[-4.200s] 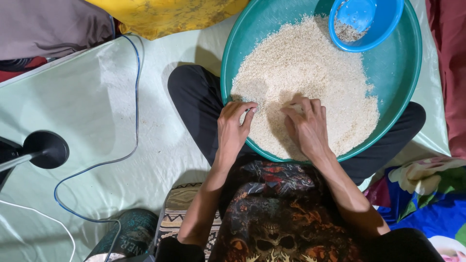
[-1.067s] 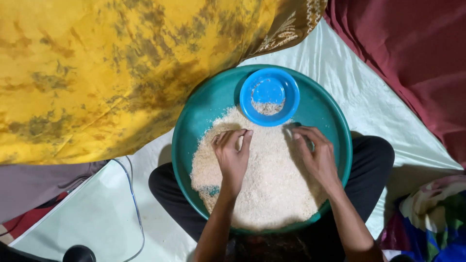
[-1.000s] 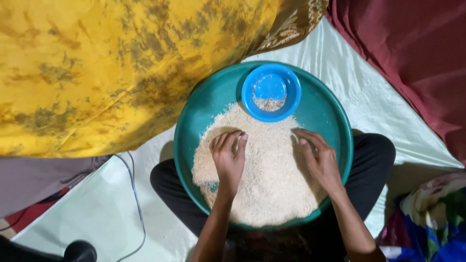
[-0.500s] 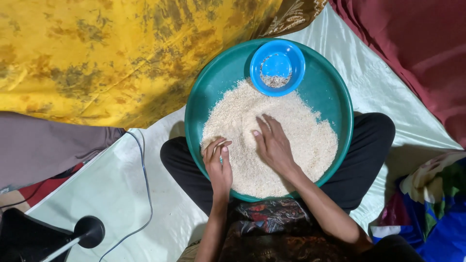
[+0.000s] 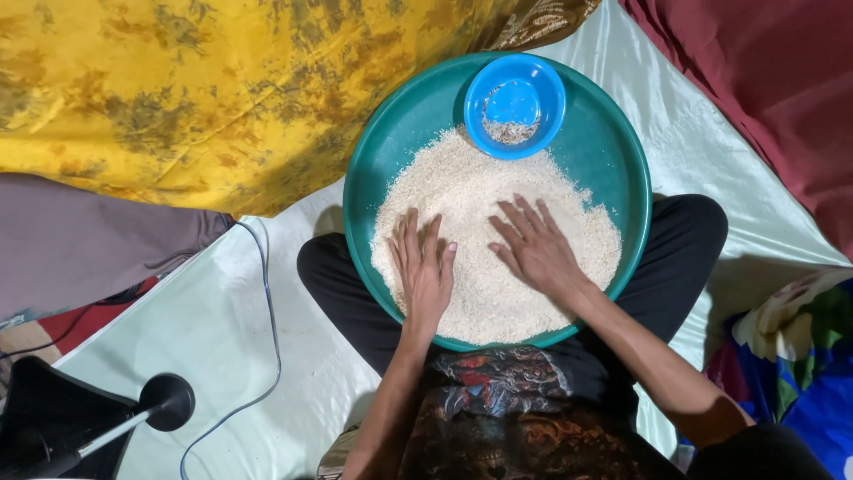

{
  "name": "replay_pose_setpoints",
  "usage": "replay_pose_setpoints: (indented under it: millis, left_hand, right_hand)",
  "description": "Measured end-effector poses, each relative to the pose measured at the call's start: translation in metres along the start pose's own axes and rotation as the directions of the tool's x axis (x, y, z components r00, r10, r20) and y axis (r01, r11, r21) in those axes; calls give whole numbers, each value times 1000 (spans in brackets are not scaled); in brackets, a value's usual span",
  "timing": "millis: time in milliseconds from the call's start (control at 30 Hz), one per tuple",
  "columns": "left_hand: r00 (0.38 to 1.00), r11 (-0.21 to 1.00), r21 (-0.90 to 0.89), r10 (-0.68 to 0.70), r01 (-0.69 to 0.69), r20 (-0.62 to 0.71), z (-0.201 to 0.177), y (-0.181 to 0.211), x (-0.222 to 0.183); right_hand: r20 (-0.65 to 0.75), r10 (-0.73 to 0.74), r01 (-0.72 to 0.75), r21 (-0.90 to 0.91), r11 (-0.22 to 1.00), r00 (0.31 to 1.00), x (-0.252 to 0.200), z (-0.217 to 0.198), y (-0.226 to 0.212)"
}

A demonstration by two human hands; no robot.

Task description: Sorting through a large tray of rice by hand to remove impurities and placing them into a smaller bowl.

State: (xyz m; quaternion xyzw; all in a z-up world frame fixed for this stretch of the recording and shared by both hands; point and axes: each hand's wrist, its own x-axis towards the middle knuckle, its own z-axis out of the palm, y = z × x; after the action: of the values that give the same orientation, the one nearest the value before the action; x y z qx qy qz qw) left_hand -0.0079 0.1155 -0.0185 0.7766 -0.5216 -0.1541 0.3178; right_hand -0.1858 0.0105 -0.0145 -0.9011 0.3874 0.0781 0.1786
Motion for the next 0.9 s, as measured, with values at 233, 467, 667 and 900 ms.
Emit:
replay_pose_setpoints:
  millis: [233,467,667,900]
  left_hand:
    - [1000,997,-72,1,-1,-2,9,-17,-4]
    - [975,959,-281,-27,-37,-219,-8,-19,8]
    - [942,970,-232,-8,-75,-336,-11,-34,5]
    - [935,964,-245,11,-104,-354,-10,-43,-3]
  right_hand:
    - [-73,-68,81,190,978,995,-7,-10,34]
    - [-357,60,138,504,853,932,23,-28,-6]
    - [-271,-127,233,408,883,954,32,-40,-42]
    - [-207,-196,232,166,958,959,22,-26,-53]
